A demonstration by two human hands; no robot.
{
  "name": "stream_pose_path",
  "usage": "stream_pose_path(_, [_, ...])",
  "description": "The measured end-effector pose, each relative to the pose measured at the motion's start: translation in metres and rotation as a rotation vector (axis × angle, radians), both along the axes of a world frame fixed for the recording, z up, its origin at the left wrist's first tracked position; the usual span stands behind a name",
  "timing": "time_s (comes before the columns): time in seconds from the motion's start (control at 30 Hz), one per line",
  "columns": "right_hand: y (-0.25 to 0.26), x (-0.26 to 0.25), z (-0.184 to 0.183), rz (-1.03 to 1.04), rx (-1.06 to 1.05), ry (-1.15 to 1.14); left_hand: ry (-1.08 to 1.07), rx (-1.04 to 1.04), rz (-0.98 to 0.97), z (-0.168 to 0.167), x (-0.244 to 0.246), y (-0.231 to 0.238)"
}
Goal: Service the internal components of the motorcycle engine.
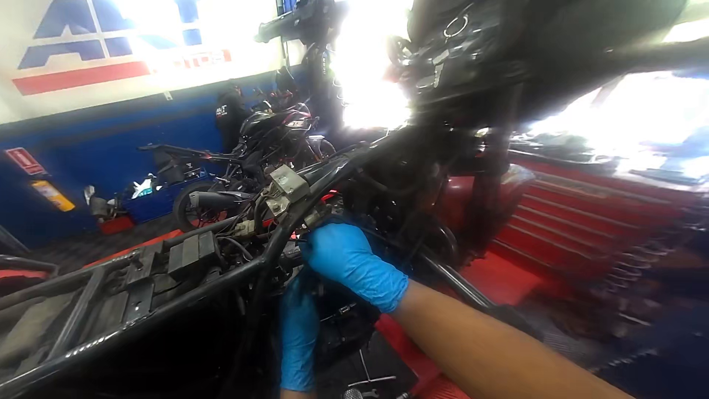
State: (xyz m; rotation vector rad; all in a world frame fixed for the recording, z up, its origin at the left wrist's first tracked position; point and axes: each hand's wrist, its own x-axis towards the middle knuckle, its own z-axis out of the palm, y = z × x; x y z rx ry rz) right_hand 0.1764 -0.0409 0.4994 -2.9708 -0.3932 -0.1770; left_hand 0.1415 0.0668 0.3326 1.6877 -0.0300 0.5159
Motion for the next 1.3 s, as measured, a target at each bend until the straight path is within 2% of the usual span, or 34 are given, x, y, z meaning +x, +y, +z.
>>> stream_pose_path(0.07, [-0.006,-0.015,-0.013,0.033,0.064,-0.053,-0.004,-0.053,-0.013,0.000,-0.001,-0.001])
stream_pose_path(0.17, [-0.008,-0.047,-0.035,0.029,0.097,0.199,-0.011,-0.166,-0.089,-0.002,-0.001,0.001])
stream_pose_path(0.23, [-0.009,-0.056,-0.062,0.021,0.131,0.375,0.013,-0.166,-0.091,-0.004,0.000,0.003])
stream_pose_path(0.3, [-0.011,-0.056,-0.079,0.041,0.146,0.439,0.030,-0.131,-0.069,-0.005,0.000,0.004])
stream_pose_path(0.4, [-0.017,-0.053,-0.076,0.132,0.092,0.441,0.000,-0.102,-0.035,-0.008,-0.001,0.004])
stream_pose_path(0.57, [-0.018,-0.039,-0.036,0.145,0.092,0.426,-0.032,-0.180,-0.023,-0.003,-0.003,0.000])
stream_pose_path(0.77, [-0.003,-0.019,-0.010,-0.018,0.054,0.057,-0.028,-0.044,-0.004,-0.003,-0.003,0.001])
stream_pose_path(0.9, [0.009,-0.001,-0.002,-0.051,-0.026,-0.031,0.032,-0.030,-0.028,0.000,-0.001,0.004])
stream_pose_path(1.0, [0.005,-0.008,-0.007,0.008,-0.081,-0.038,0.055,-0.057,-0.035,0.001,-0.002,0.006])
stream_pose_path(1.2, [-0.003,-0.052,-0.056,0.034,-0.026,-0.071,0.023,-0.160,-0.111,-0.005,0.001,0.007])
stream_pose_path(1.3, [0.001,-0.063,-0.083,-0.038,0.027,0.106,0.073,-0.141,-0.115,-0.003,0.001,0.009])
